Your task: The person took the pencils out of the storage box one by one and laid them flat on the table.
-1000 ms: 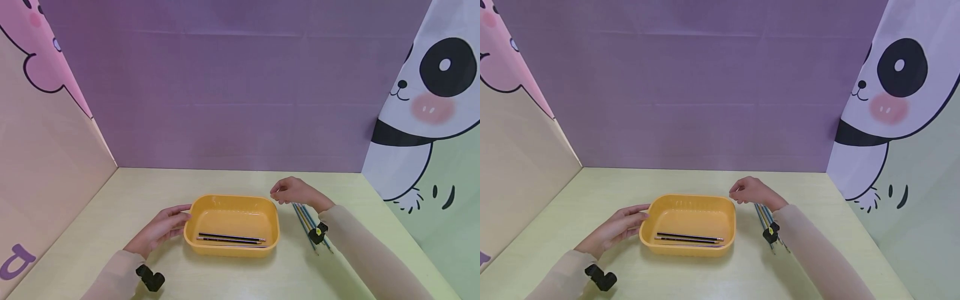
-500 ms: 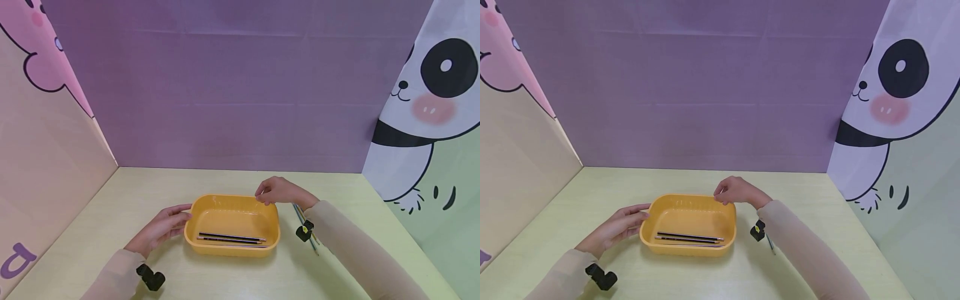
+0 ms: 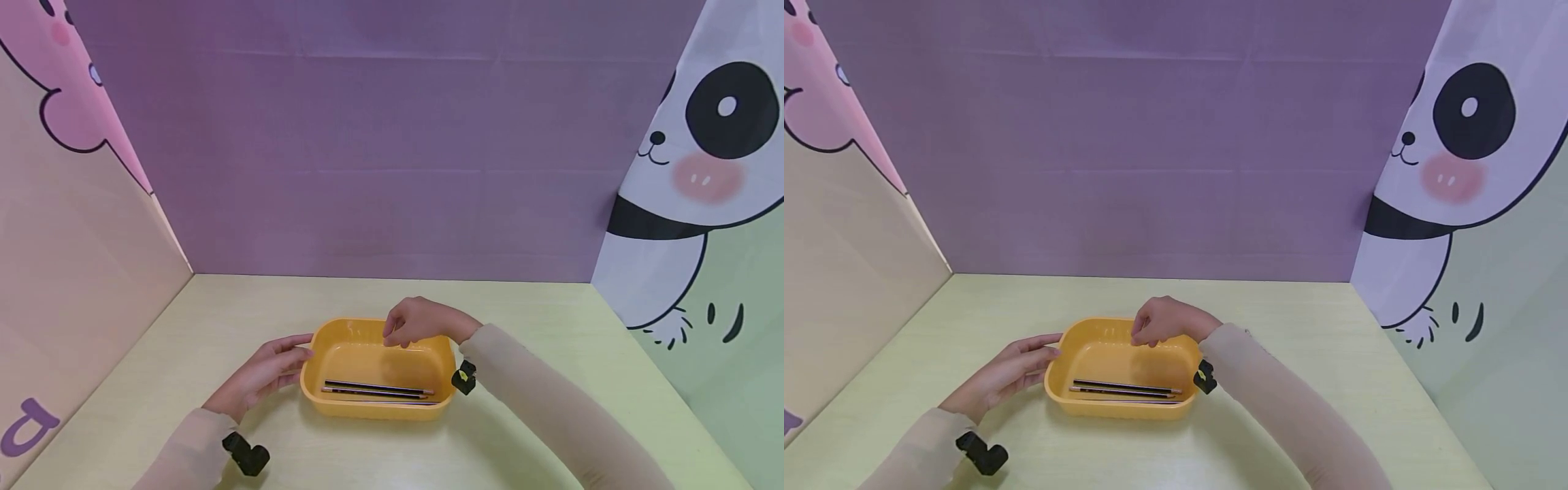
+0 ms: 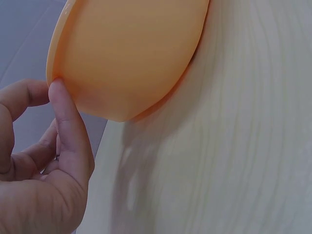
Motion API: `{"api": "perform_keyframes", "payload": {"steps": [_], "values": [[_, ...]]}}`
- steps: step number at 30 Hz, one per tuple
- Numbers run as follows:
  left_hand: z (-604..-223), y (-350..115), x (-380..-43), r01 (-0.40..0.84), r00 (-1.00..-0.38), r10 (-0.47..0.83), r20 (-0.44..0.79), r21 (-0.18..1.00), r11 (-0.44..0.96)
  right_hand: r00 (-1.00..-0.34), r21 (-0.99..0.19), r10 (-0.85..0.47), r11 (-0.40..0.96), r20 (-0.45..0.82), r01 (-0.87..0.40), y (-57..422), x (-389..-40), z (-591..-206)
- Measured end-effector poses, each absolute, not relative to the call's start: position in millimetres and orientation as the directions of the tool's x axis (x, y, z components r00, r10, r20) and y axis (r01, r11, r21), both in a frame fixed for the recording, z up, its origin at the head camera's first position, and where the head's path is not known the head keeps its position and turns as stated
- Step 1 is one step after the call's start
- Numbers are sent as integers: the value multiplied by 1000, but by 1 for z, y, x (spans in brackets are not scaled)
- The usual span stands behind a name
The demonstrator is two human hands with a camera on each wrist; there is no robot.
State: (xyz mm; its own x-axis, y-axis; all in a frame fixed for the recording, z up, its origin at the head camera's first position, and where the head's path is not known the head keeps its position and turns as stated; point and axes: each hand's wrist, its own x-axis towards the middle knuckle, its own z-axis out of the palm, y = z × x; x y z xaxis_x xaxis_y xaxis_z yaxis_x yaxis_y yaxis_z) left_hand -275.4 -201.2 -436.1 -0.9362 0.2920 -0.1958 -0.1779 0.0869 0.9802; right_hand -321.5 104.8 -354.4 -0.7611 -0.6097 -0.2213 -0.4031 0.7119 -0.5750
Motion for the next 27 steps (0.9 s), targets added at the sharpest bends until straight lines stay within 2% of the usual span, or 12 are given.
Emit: {"api": "perform_keyframes", "payload": {"steps": [16, 27], "values": [[-436, -202, -275, -171, -930, 316, -186, 982, 77, -717, -555, -624, 732, -311, -396, 70, -319, -362], [-436, -202, -276, -187, -933, 298, -201, 980, 73, -658, -560, -673, 705, -338, -435, 55, -321, -376]]}}
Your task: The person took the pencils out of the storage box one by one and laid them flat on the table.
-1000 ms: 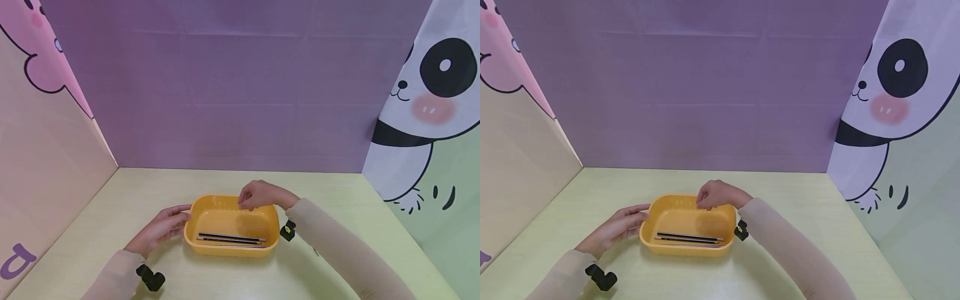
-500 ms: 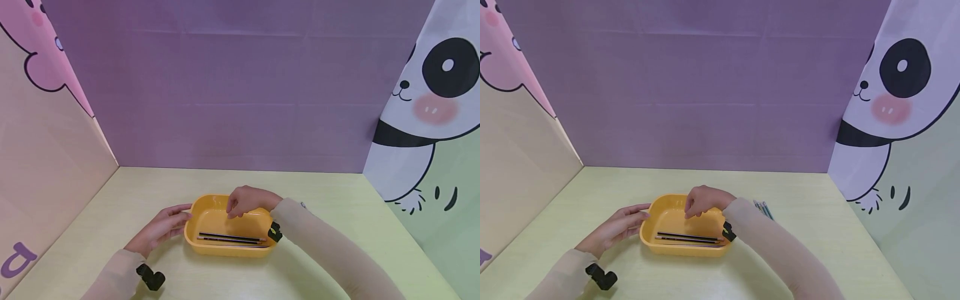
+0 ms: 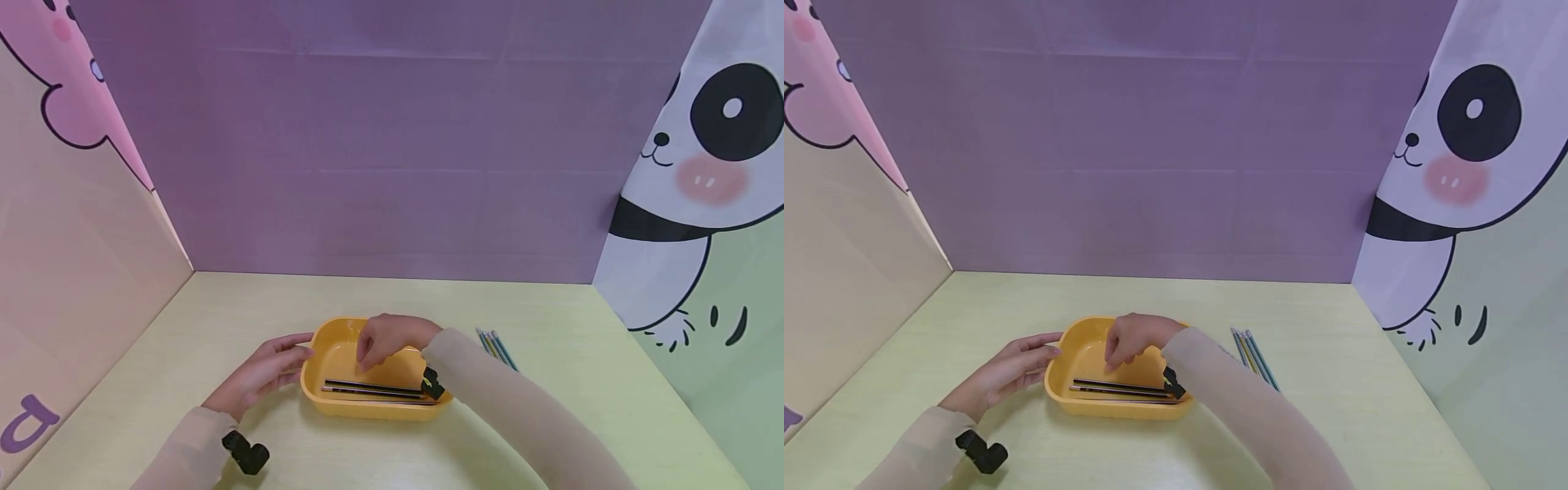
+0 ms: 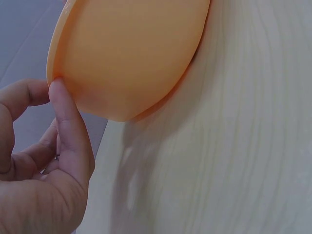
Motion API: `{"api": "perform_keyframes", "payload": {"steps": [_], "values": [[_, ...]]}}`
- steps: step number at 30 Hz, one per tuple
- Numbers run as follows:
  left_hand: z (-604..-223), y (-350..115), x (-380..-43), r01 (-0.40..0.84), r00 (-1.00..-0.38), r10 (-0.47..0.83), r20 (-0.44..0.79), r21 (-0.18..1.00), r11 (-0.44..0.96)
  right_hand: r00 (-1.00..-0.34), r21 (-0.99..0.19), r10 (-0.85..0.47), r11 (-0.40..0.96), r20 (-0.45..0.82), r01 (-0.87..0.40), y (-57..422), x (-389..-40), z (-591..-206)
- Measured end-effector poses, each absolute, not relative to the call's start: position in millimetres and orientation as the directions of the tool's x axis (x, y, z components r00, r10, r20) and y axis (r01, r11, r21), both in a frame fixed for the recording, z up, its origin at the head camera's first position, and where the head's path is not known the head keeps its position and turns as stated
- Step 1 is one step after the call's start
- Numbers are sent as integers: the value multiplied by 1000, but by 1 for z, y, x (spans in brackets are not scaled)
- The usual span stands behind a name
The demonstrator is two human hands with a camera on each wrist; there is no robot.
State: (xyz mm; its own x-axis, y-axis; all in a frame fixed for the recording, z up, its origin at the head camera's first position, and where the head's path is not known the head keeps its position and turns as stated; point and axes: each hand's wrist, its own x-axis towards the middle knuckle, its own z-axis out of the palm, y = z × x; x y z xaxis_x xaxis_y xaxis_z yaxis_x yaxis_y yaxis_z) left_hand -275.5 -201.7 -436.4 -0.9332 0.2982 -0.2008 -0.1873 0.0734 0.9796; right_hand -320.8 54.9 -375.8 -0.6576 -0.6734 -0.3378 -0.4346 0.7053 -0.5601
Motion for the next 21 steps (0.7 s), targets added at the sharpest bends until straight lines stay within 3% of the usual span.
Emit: {"api": "perform_keyframes", "payload": {"steps": [8, 21], "values": [[-437, -202, -276, -194, -933, 294, -207, 978, 74, -575, -590, -726, 667, -377, -455, 47, -327, -390], [-436, -201, -276, -198, -932, 296, -208, 978, 65, -570, -467, -708, 705, -417, -533, 38, -322, -396]]}}
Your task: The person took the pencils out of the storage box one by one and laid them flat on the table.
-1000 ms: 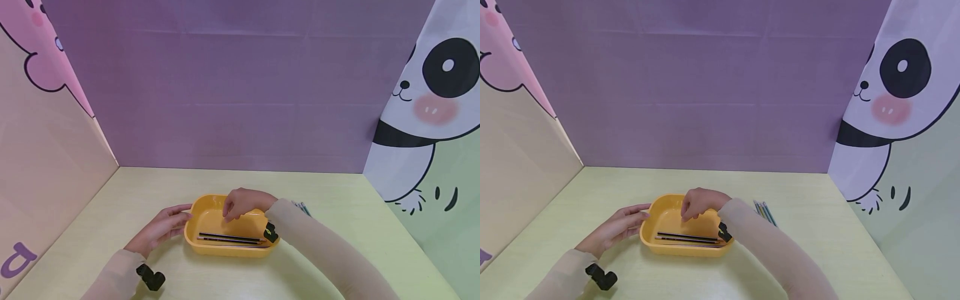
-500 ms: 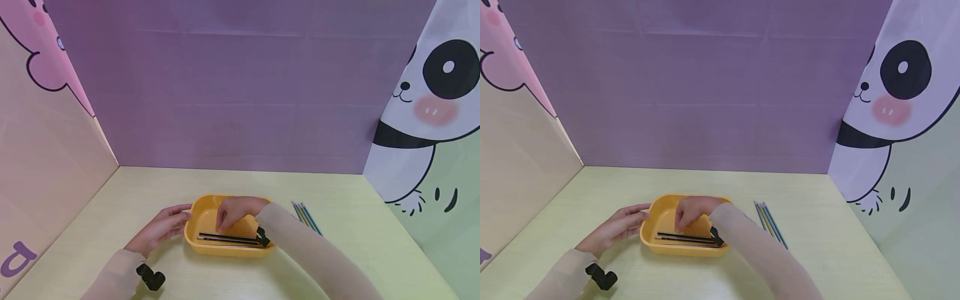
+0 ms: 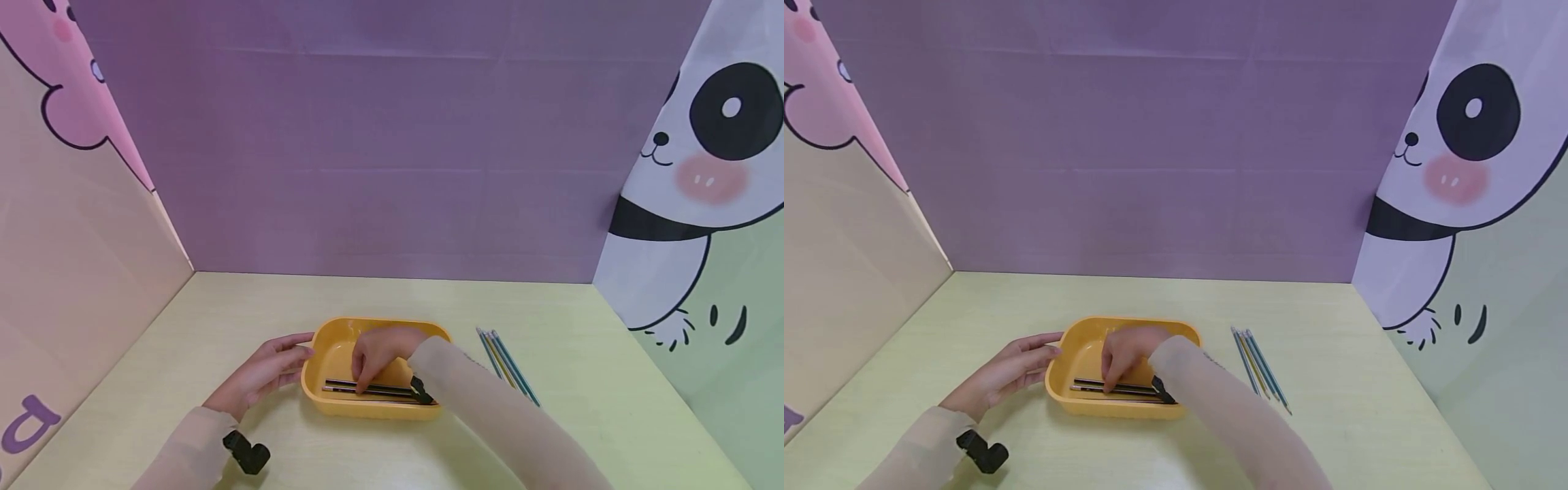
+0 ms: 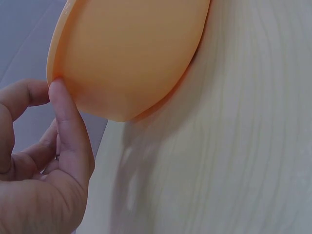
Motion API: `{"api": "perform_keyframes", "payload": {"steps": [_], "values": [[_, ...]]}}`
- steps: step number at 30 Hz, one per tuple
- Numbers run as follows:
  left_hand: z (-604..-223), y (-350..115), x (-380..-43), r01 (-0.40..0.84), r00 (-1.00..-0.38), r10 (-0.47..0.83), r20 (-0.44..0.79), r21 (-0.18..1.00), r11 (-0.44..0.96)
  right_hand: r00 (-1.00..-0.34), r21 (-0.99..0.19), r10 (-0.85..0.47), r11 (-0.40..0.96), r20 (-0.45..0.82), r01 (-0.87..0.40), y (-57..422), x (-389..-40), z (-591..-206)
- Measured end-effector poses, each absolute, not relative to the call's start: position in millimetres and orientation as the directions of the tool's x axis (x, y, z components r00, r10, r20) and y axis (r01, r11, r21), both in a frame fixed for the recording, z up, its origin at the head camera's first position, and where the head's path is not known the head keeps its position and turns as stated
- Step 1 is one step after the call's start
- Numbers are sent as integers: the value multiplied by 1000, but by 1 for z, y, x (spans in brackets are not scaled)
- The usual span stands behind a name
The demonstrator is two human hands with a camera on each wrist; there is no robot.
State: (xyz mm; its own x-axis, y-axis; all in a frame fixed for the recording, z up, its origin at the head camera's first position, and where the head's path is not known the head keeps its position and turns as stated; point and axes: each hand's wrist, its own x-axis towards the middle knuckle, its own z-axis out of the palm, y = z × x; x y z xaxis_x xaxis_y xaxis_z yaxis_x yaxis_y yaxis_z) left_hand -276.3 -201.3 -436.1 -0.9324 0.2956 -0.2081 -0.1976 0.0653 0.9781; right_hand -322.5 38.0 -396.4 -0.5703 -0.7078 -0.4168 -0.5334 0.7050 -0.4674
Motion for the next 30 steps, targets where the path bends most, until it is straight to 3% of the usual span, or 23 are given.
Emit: {"api": "perform_keyframes", "payload": {"steps": [7, 14, 30], "values": [[-436, -202, -277, -190, -937, 284, -204, 979, 76, -545, -440, -705, 709, -454, -551, 34, -320, -395], [-439, -204, -277, -172, -935, 301, -185, 983, 69, -536, -491, -676, 736, -505, -466, 33, -318, -394], [-438, -202, -276, -164, -931, 321, -174, 985, 58, -542, -547, -694, 714, -474, -436, 36, -321, -394]]}}
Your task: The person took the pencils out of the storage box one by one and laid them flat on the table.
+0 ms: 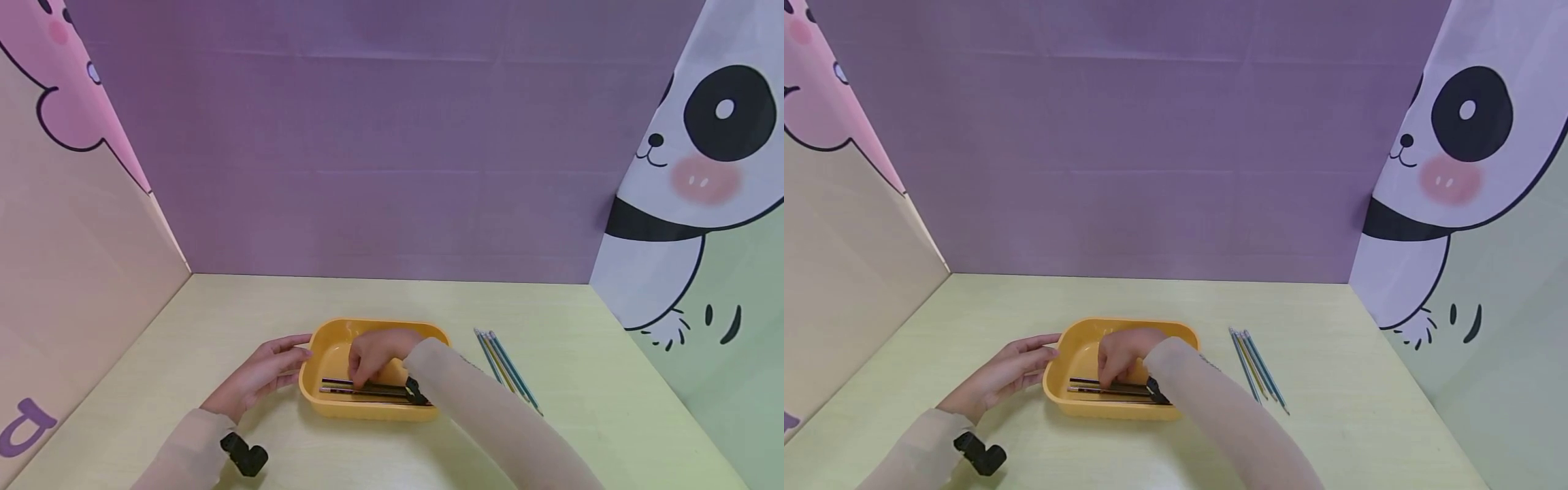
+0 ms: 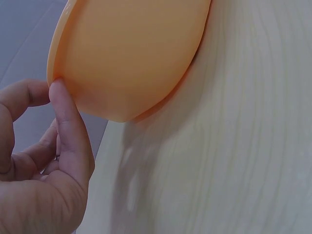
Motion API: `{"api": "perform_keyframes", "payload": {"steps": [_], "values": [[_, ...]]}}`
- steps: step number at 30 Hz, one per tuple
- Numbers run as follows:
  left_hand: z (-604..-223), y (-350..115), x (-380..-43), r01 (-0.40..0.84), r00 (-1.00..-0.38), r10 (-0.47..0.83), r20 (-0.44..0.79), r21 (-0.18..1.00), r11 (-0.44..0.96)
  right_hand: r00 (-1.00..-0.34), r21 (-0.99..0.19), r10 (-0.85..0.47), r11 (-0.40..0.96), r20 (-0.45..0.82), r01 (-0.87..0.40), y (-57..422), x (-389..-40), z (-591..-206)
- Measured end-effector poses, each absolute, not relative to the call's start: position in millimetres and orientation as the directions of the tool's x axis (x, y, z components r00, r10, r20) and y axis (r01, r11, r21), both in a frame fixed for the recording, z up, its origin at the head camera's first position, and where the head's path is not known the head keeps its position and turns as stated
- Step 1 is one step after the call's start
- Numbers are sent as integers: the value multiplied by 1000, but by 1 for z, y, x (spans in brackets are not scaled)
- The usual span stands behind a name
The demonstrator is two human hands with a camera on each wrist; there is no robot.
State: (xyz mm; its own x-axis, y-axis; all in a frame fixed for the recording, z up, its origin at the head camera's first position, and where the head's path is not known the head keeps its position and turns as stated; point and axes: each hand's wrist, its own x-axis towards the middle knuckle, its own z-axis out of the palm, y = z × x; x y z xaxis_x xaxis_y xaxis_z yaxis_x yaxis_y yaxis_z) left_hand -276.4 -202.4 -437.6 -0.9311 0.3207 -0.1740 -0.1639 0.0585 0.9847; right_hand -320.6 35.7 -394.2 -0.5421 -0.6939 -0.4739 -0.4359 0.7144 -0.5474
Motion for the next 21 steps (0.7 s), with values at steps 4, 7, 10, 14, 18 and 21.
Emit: {"api": "perform_keyframes", "payload": {"steps": [4, 7, 10, 14, 18, 21], "values": [[-438, -202, -277, -171, -933, 311, -183, 983, 65, -544, -547, -710, 698, -448, -462, 36, -322, -393], [-438, -203, -277, -180, -932, 309, -191, 982, 64, -551, -544, -716, 692, -429, -474, 37, -322, -390], [-437, -203, -276, -181, -931, 312, -192, 981, 65, -567, -558, -710, 693, -417, -457, 38, -322, -388], [-437, -203, -275, -176, -932, 309, -188, 982, 67, -588, -578, -698, 696, -408, -425, 39, -323, -387], [-437, -203, -275, -171, -934, 307, -185, 983, 73, -592, -558, -701, 697, -397, -451, 41, -325, -383], [-437, -203, -275, -169, -935, 303, -184, 983, 76, -595, -557, -705, 692, -386, -458, 42, -326, -378]]}}
